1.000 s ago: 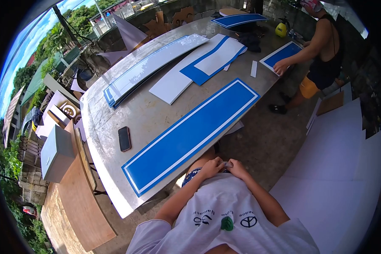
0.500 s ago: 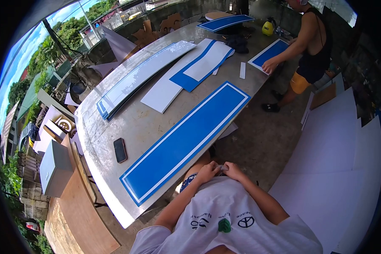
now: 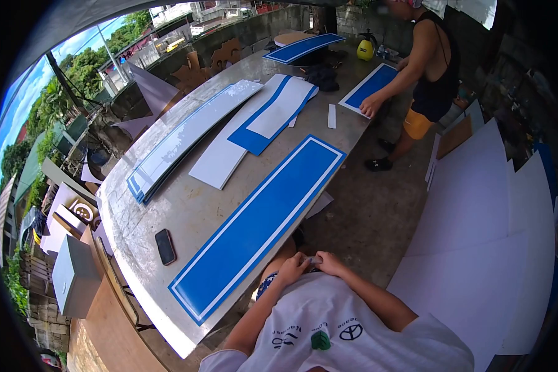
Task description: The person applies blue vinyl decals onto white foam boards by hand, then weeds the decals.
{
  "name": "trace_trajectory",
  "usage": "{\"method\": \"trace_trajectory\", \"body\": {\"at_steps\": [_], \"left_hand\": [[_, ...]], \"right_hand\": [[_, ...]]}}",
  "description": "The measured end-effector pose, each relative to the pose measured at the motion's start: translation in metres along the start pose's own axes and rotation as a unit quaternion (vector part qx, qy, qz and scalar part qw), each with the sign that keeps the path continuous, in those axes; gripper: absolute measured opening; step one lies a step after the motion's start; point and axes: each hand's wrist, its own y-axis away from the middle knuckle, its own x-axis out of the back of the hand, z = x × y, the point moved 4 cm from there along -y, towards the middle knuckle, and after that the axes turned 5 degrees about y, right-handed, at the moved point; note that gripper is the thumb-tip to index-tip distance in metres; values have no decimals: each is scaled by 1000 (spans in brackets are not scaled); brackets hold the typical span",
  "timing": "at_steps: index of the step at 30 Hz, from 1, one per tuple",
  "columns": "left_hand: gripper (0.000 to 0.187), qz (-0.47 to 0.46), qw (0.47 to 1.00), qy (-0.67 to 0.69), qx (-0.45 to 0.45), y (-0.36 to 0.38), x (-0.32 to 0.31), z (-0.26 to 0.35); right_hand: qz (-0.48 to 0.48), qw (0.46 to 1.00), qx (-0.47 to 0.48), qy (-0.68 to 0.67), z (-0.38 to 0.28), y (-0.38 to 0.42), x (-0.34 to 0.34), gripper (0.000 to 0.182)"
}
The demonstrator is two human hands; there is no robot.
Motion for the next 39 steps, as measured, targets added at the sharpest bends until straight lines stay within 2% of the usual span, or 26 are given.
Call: {"method": "trace_trajectory", "body": {"at_steps": [25,34,39], "left_hand": [[30,-10,1000,11,25,1,2,2],[29,6,1000,-11,9,2,1,0],[24,-30,999,14,-8,15,8,12]], "right_hand": [[11,1000,-6,-4,-1,1,1,26],[-1,1000,-15,-3,0,3,2,27],[30,999,25,9,2,13,2,24]]}}
